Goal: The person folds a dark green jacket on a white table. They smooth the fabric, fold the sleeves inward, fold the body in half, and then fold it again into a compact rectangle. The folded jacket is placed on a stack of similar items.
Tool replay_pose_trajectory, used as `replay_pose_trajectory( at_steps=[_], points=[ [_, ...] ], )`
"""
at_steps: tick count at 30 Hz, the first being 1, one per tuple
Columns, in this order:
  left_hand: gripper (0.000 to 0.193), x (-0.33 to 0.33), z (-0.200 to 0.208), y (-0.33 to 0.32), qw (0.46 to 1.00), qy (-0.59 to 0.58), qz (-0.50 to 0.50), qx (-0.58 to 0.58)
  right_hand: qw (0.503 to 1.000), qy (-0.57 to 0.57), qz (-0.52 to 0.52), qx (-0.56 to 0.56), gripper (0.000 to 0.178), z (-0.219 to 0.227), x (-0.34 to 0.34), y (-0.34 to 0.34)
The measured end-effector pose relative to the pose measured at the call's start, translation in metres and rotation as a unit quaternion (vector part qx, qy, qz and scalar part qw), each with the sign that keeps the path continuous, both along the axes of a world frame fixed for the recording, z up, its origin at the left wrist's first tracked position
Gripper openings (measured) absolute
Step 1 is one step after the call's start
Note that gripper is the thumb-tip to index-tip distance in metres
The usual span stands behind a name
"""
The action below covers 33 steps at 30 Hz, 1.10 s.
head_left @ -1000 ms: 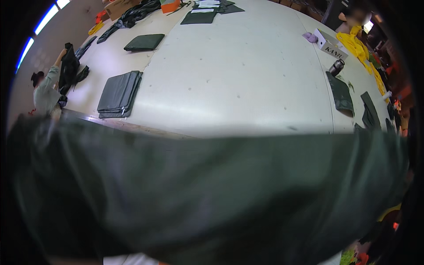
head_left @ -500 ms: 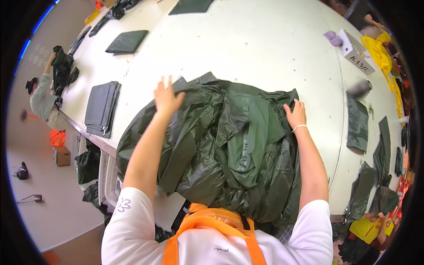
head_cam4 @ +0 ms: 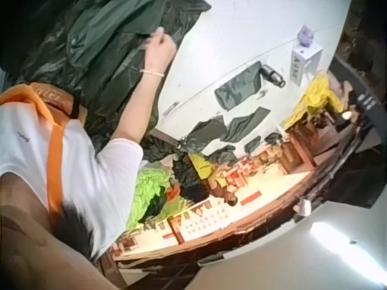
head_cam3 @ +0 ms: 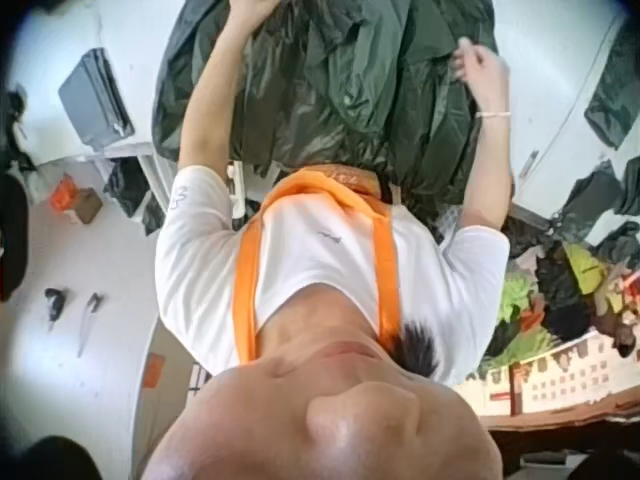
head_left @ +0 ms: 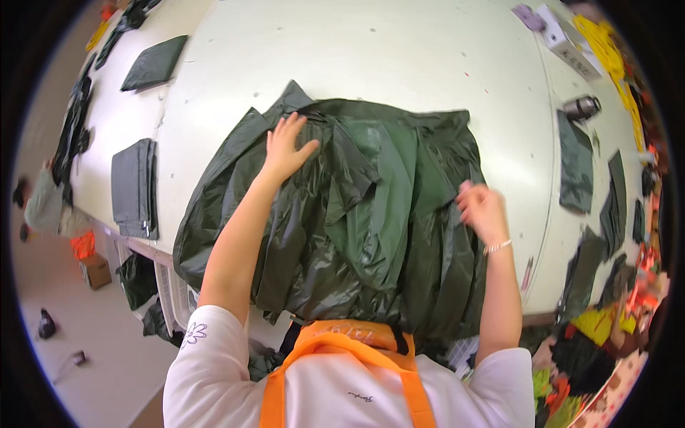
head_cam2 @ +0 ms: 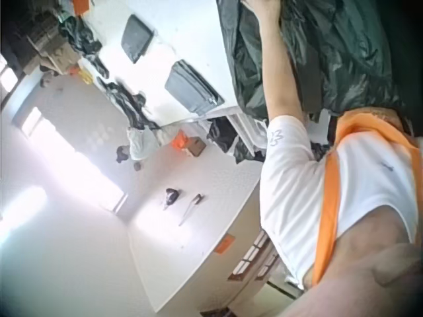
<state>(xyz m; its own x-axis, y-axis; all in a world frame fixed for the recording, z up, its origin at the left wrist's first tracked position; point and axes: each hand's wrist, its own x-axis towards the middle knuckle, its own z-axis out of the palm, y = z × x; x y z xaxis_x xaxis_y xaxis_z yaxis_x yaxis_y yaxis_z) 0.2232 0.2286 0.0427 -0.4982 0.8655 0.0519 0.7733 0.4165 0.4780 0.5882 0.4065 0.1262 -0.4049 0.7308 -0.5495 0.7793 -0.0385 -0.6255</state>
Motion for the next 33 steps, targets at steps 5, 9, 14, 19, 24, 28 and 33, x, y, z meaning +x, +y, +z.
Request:
replay_pose_trajectory(
  at_steps=[5,9,14,19,24,28,33],
  points=[
    [0.055,0.107,0.07,-0.066,0.907,-0.328,-0.032,-0.263,0.991,0.12,0.064,-0.003,0.042,-0.033,0.014,-0.166],
    [0.055,0.165,0.006,-0.128,0.714,-0.673,-0.031,-0.192,0.903,0.271,-0.172,-0.285,0.045,-0.02,-0.021,-0.195],
    [0.044,0.171,0.035,-0.124,0.421,-0.894,0.092,0.12,0.889,0.293,-0.279,-0.213,0.043,-0.016,-0.023,-0.199],
    [0.048,0.177,0.057,-0.12,0.22,-0.97,0.043,0.088,0.731,0.413,-0.352,-0.414,0.046,-0.036,-0.044,-0.189],
    [0.025,0.179,0.071,-0.11,0.722,-0.614,0.247,0.204,0.881,0.362,-0.305,0.013,0.06,-0.008,-0.024,-0.158],
    [0.035,0.192,0.068,-0.113,0.621,-0.719,0.292,0.107,0.942,0.09,-0.119,0.3,0.072,-0.022,-0.004,-0.157],
    [0.024,0.203,0.055,-0.139,0.734,-0.647,0.2,0.057,0.858,0.131,0.14,0.477,0.039,0.023,-0.024,-0.156]
  ],
)
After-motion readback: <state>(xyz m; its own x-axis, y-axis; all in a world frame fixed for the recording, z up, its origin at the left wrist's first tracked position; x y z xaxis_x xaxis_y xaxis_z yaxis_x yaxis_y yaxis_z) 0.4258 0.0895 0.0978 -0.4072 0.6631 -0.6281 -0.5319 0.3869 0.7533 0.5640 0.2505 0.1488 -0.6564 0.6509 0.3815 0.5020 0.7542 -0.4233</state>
